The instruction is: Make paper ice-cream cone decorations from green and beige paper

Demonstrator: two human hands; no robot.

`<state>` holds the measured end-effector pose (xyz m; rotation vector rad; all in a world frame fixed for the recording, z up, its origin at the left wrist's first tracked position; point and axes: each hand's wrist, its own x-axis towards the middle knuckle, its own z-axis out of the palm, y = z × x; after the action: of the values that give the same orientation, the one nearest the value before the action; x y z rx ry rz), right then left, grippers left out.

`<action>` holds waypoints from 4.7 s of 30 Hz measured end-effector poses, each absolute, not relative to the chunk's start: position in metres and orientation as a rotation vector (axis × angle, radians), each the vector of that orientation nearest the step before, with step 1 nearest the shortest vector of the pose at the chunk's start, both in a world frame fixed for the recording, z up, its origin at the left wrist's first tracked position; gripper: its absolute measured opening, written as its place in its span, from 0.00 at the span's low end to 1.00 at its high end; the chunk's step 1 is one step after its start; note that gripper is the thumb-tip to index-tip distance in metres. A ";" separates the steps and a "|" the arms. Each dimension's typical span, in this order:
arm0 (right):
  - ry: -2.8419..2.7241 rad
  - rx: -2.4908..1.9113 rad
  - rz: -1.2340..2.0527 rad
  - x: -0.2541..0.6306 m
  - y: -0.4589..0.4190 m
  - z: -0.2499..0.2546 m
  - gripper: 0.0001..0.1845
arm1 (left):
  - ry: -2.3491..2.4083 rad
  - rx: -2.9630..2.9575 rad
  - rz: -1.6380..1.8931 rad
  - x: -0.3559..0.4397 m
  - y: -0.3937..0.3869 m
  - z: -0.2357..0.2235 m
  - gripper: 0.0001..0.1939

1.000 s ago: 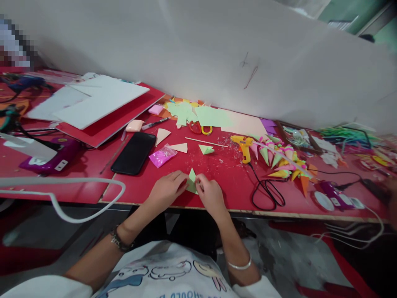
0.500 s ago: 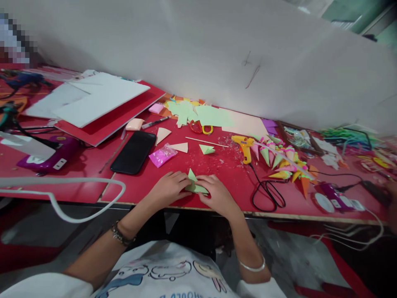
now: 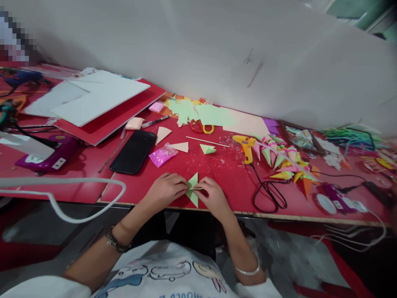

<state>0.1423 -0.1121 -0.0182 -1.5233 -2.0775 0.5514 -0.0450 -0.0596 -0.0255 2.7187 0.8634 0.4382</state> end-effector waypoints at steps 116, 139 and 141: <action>-1.819 -1.805 0.258 0.124 -0.125 -0.029 0.10 | 1.111 2.514 0.518 -0.037 -0.082 -0.033 0.11; -1.777 -1.958 0.149 0.115 -0.122 -0.030 0.10 | 1.357 2.529 0.269 -0.026 -0.073 -0.021 0.13; -1.781 -1.956 0.115 0.114 -0.121 -0.030 0.11 | 1.372 2.518 0.251 -0.024 -0.073 -0.021 0.12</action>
<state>0.1143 -0.1212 -0.0304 -1.9563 -1.7811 0.1149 -0.0243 -0.0735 -0.0205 2.5180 1.3723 0.2506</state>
